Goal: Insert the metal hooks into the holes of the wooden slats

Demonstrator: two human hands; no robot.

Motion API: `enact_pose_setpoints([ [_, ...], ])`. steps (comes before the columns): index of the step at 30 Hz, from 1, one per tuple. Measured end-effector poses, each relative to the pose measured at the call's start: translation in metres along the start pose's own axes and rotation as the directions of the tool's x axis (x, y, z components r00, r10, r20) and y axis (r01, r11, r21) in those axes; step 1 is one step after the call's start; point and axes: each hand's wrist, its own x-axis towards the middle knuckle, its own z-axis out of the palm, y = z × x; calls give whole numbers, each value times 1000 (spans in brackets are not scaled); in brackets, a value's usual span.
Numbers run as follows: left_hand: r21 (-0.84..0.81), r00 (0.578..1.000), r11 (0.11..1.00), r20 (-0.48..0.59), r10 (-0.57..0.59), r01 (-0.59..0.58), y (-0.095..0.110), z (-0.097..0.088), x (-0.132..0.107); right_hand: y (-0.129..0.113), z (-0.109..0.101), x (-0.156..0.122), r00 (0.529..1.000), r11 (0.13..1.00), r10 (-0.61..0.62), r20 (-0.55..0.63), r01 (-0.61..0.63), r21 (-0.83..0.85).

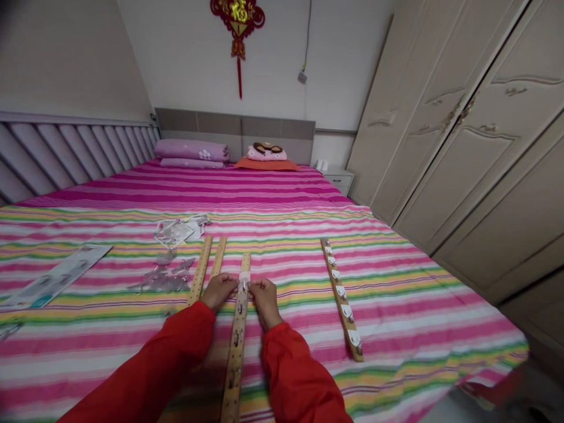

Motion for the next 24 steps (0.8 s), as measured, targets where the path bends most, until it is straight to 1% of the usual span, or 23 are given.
enact_pose_setpoints([
  [4, 30, 1000, 1000, -14, 1, 0, -3, 1, 3, 4, 0, 4, 1000, 999, 6, -12, -6, -33],
  [7, 53, 1000, 999, -21, 9, -8, -5, 2, 4, 8, -1, 6, 1000, 1000, -4, -16, 4, -28],
  [15, 129, 997, 990, -40, 68, -62, -13, 2, 9, 15, -3, 11, 1000, 999, -23, -18, 22, -29],
  [19, 155, 995, 984, -29, 98, -93, -16, 0, 11, 21, -3, 15, 999, 999, -38, -16, 37, -28],
  [24, 150, 995, 984, 6, 98, -97, -23, 1, 16, 28, -2, 20, 999, 999, -37, -13, 37, -8],
])
